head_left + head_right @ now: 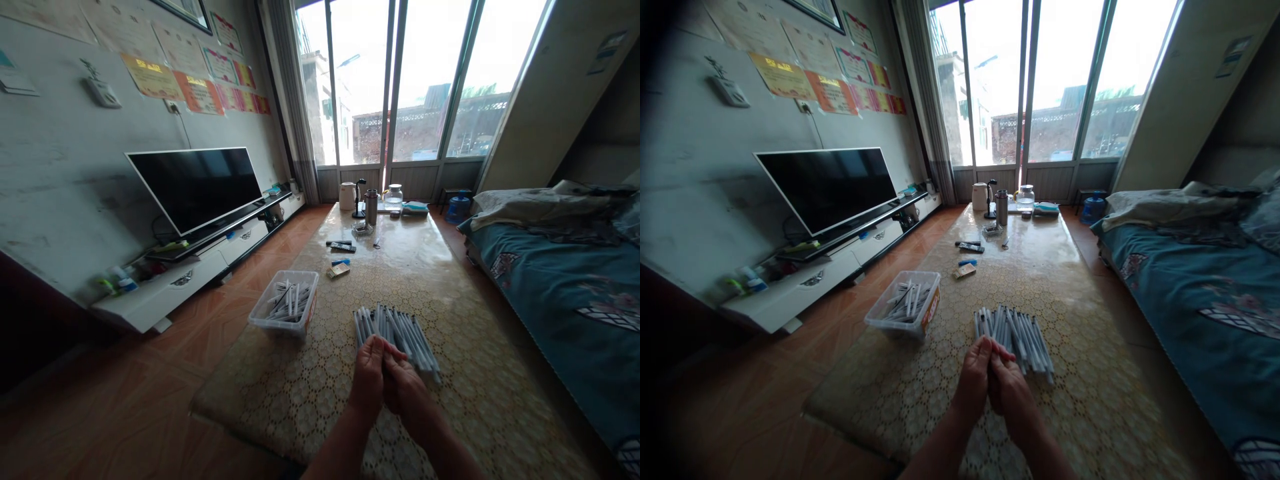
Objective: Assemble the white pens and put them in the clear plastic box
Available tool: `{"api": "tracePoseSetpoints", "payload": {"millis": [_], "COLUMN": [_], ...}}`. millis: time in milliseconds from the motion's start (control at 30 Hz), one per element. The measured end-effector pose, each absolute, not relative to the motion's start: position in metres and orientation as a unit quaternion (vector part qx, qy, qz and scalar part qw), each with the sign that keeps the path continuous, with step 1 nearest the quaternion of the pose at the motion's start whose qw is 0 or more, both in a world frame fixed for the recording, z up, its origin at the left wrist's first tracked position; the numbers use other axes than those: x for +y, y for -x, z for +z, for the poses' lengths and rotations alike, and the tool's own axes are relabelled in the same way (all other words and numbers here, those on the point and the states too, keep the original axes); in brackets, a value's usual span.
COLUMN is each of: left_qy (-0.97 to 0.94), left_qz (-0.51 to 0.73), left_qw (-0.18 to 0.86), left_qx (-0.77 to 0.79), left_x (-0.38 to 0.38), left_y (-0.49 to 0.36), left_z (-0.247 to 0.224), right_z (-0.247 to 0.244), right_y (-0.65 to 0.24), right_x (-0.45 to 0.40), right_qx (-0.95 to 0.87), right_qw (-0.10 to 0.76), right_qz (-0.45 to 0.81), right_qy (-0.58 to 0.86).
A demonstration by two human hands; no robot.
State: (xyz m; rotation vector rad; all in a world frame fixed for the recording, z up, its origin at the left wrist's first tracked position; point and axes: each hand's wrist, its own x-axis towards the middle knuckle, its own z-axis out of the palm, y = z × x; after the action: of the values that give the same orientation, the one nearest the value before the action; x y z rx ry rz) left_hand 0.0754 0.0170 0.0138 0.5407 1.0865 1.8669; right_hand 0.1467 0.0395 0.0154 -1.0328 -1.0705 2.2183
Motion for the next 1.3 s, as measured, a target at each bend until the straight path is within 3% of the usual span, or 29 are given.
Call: {"api": "tracePoseSetpoints", "payload": {"millis": [300,533,833,1300], "left_qy": [-0.230,-0.132,-0.169,-0.191], "left_qz": [0.740,0.771,0.761,0.753], "left_qw": [0.435,0.484,0.482,0.467], "left_qx": [0.459,0.391,0.399,0.423], "left_x": [0.015,0.014,0.009,0.007], "left_y": [-0.068,-0.062,-0.055,-0.044], "left_z": [0.011,0.008,0.013,0.017], "right_z": [0.001,-0.010,-0.007,0.000], "right_y": [-0.145,-0.142,-0.131,-0.140], "right_x": [0.040,0.039,0.024,0.026], "right_qx": [-0.326,-0.276,-0.246,-0.384], "right_qw": [0.221,0.181,0.215,0.180], "right_qz": [0.853,0.899,0.893,0.850], "right_qy": [0.342,0.288,0.310,0.313]}}
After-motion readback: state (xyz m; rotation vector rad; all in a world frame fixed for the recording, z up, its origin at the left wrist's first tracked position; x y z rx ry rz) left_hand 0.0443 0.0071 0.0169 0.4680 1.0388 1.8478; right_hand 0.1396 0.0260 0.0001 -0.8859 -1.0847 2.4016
